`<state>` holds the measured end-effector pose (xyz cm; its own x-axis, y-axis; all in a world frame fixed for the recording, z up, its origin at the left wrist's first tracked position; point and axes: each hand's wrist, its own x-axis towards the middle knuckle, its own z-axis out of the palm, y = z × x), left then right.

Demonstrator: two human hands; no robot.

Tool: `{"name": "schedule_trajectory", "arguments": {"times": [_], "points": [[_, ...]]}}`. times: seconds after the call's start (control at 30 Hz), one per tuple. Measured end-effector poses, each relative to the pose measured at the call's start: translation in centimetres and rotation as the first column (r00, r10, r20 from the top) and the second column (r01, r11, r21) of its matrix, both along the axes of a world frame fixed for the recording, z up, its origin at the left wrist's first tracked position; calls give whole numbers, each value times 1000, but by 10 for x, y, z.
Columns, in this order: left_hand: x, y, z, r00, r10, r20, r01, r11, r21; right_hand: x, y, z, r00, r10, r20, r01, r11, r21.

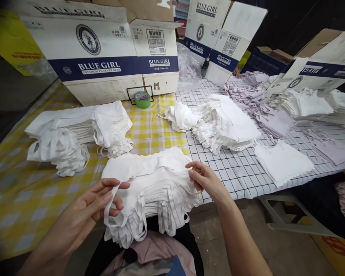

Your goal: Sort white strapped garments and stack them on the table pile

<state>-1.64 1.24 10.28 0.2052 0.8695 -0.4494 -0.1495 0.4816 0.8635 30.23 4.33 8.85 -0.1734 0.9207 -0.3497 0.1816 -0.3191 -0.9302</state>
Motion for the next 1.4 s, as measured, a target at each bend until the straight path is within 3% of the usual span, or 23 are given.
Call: {"name": "schedule_trajectory", "arguments": {"times": [0.17, 0.3, 0.4, 0.5, 0.57, 0.6, 0.77, 0.93, 1.13, 1.4], "points": [[3, -10, -3, 994, -79, -75, 77, 996, -38, 5, -10, 5, 998, 43, 47, -43, 999, -9], [-11, -15, -8, 922, -231, -310, 244, 970, 4, 11, -13, 10, 940, 231, 253, -238, 971, -1], [-32, 2, -14, 753, -237, -614, 330, 943, 41, 17, 2, 4, 870, 171, 462, -252, 961, 118], [-50, 37, -26, 542, -40, -839, 293, 945, 144, 18, 36, -14, 780, 1, 626, -173, 961, 214], [-57, 64, -39, 385, 92, -918, 261, 943, 204, 11, 65, -28, 693, -37, 720, -170, 962, 212], [-59, 75, -46, 342, 115, -933, 243, 948, 206, 6, 78, -35, 662, -38, 749, -174, 964, 203], [-62, 107, -75, 376, 80, -923, 191, 968, 161, -25, 129, -64, 578, -5, 816, -184, 973, 136], [-65, 107, -77, 436, 123, -891, 144, 968, 204, -39, 149, -82, 513, 7, 858, -175, 980, 97], [-75, 101, -75, 477, 156, -865, 64, 975, 211, -40, 146, -87, 586, 30, 810, -261, 953, 153], [-78, 98, -82, 555, 120, -823, 51, 983, 178, -39, 135, -81, 683, -129, 719, -225, 899, 375]]}}
